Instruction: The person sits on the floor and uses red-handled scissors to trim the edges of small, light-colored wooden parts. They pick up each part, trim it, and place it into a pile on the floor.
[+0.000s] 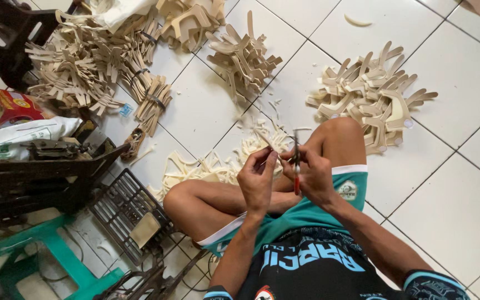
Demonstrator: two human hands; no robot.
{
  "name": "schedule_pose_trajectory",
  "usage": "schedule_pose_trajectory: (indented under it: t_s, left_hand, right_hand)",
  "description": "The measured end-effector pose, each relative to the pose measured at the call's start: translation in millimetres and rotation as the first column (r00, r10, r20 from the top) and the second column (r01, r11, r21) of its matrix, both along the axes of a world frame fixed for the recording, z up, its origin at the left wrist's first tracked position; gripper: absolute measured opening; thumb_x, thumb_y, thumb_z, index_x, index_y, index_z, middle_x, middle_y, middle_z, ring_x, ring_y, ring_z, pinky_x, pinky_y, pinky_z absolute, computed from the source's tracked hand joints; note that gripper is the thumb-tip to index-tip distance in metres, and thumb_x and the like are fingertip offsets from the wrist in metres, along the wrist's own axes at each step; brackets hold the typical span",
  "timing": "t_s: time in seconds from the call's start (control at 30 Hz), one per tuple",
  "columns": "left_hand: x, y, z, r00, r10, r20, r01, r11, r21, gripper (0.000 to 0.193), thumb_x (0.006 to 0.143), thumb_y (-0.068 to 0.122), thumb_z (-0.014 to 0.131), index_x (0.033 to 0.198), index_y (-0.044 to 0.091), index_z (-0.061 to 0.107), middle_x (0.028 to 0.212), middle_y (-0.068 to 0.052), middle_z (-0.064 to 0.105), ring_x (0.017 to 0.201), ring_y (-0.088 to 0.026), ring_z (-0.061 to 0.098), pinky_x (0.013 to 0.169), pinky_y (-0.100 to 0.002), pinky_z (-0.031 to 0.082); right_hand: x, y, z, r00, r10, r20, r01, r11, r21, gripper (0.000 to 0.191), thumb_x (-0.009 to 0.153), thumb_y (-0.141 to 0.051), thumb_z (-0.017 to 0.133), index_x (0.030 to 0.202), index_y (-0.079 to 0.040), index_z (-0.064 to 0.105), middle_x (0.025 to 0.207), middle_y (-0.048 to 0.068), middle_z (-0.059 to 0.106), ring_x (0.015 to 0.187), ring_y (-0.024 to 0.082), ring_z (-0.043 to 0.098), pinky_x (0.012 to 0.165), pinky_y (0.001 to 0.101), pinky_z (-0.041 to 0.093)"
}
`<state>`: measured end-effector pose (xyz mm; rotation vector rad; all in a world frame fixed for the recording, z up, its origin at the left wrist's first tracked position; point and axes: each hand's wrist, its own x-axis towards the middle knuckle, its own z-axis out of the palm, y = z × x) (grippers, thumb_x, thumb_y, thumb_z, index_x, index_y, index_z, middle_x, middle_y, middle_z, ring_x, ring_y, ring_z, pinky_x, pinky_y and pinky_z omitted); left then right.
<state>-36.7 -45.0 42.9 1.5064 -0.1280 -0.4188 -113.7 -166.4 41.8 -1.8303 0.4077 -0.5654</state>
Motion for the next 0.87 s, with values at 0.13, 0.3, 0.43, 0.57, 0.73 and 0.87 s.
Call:
schedule_pose_trajectory:
  t_s: [0.13, 0.3, 0.43, 0.57, 0.73, 0.87]
  left_hand:
    - [10, 6, -10, 0.998, -0.056, -0.013, 0.057, 0.998, 0.034, 0.023, 0.102, 0.014, 0.07, 0.11, -0.008, 0.073, 0.102, -0.007, 0.072, 0.09, -0.012, 0.064, 0.079, -0.025, 0.053]
    - [20, 12, -7, 0.957, -0.281, -0.069, 0.273, 0.956, -0.106, 0.023, 0.108, 0.019, 0.063, 0.117, -0.001, 0.07, 0.101, -0.001, 0.066, 0.093, -0.008, 0.06, 0.083, -0.023, 0.051]
    - [3, 12, 2, 0.993, -0.1, 0.063, 0.09, 0.984, 0.153, 0.021, 0.1, 0.019, 0.067, 0.107, -0.001, 0.071, 0.094, -0.005, 0.074, 0.088, -0.01, 0.067, 0.079, -0.026, 0.055]
    - [10, 7, 15, 0.931, -0.067, 0.359, -0.02, 0.972, 0.235, 0.024, 0.095, 0.019, 0.075, 0.105, -0.003, 0.075, 0.103, -0.01, 0.077, 0.104, -0.014, 0.07, 0.088, -0.029, 0.056]
    - [16, 6, -3, 0.989, -0.128, -0.078, 0.138, 0.981, 0.135, 0.029, 0.101, 0.025, 0.066, 0.106, -0.003, 0.075, 0.091, -0.01, 0.076, 0.084, -0.013, 0.069, 0.077, -0.029, 0.057]
    - [22, 11, -32, 0.919, -0.371, -0.134, 0.325, 0.905, -0.275, 0.039, 0.105, 0.033, 0.062, 0.127, 0.001, 0.068, 0.113, -0.006, 0.074, 0.107, -0.01, 0.066, 0.101, -0.024, 0.051]
  right_hand:
    - [-3, 2, -8, 0.997, -0.074, -0.025, 0.073, 0.996, -0.046, 0.031, 0.083, -0.006, 0.082, 0.109, 0.0, 0.065, 0.088, 0.006, 0.072, 0.074, 0.012, 0.068, 0.067, 0.0246, 0.055]
    - [-3, -8, -8, 0.997, -0.007, 0.078, -0.026, 0.91, 0.413, 0.023, 0.09, 0.001, 0.074, 0.109, 0.0, 0.061, 0.1, 0.004, 0.07, 0.093, 0.009, 0.068, 0.079, 0.0227, 0.056]
    - [-2, -6, -9, 0.991, -0.007, -0.131, 0.07, 0.874, 0.48, 0.016, 0.092, -0.001, 0.075, 0.105, 0.0, 0.066, 0.086, 0.006, 0.069, 0.065, 0.011, 0.062, 0.055, 0.0257, 0.05]
    - [6, 9, -8, 0.996, -0.088, 0.012, 0.089, 0.991, -0.102, 0.029, 0.085, -0.006, 0.082, 0.108, -0.003, 0.066, 0.085, 0.009, 0.069, 0.067, 0.016, 0.066, 0.057, 0.0299, 0.053]
    - [-4, 3, -25, 0.997, 0.011, 0.078, 0.014, 0.948, -0.317, 0.036, 0.081, -0.004, 0.082, 0.113, -0.005, 0.064, 0.094, 0.012, 0.07, 0.08, 0.021, 0.071, 0.066, 0.0299, 0.058]
    - [-4, -2, -53, 0.999, -0.049, -0.009, 0.05, 0.983, 0.176, 0.03, 0.09, -0.008, 0.083, 0.115, -0.007, 0.066, 0.099, 0.009, 0.072, 0.089, 0.023, 0.07, 0.08, 0.0282, 0.058]
